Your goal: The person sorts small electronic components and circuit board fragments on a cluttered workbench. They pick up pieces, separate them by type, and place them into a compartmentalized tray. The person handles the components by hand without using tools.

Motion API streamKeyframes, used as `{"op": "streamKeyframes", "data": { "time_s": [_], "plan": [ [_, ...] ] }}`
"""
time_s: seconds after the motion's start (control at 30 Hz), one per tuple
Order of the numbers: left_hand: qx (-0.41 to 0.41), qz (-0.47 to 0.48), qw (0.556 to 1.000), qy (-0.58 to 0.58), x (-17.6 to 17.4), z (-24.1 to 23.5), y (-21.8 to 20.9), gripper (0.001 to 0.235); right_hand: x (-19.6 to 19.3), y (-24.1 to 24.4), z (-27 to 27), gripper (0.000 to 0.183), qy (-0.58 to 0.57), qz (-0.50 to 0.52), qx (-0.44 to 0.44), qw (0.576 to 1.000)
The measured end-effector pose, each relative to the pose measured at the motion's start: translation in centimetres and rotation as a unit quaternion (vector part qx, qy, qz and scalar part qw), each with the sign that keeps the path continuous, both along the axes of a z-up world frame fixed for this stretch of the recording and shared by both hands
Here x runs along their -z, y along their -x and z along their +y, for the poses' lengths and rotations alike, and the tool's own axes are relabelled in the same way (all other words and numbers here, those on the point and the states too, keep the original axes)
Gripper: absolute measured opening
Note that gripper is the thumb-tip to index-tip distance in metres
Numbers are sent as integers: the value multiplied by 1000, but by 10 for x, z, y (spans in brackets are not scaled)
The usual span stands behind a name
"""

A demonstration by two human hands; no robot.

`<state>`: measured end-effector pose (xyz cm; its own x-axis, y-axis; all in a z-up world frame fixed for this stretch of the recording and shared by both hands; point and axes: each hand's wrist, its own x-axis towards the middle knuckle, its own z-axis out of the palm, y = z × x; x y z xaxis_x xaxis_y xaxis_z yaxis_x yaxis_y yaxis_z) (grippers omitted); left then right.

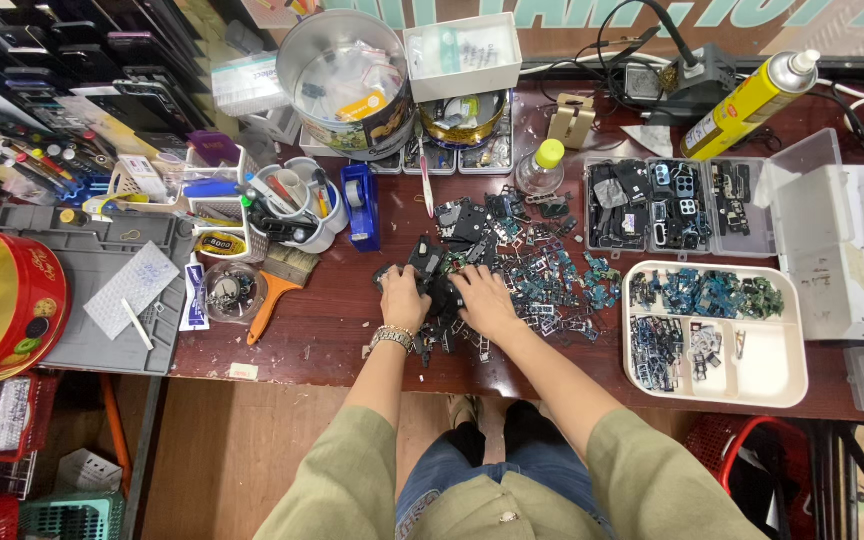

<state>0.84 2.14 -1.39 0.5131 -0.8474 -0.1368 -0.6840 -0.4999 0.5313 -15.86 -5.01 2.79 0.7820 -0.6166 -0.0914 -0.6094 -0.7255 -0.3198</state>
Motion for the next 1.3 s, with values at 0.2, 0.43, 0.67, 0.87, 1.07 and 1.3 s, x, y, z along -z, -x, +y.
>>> {"op": "streamKeyframes", "data": {
  "time_s": [0.2, 0.43, 0.67, 0.87, 1.07, 1.3],
  "plan": [
    [-14, -24, 999, 20, -10, 1, 6, 41, 54, 18, -20, 43, -49, -66, 82, 993],
    [53, -4, 993, 103, -2, 0, 24, 33, 110, 36, -67, 19, -411, -256, 279, 829],
    [-100, 560, 810, 140, 47, -44, 28, 34, 90, 52, -82, 22, -505, -327, 303, 739],
    [-87, 616, 770, 142, 50, -59, 26, 28, 53, 58, -85, 29, -479, -340, 300, 752],
    [-72, 606, 783, 120, 29, -78, 57, 31, 53, 87, -94, 27, -459, -334, 315, 760],
    [-8, 606, 794, 38, 29, -121, 122, 39, 73, 185, -140, 25, -365, -385, 392, 751]
  ]
}}
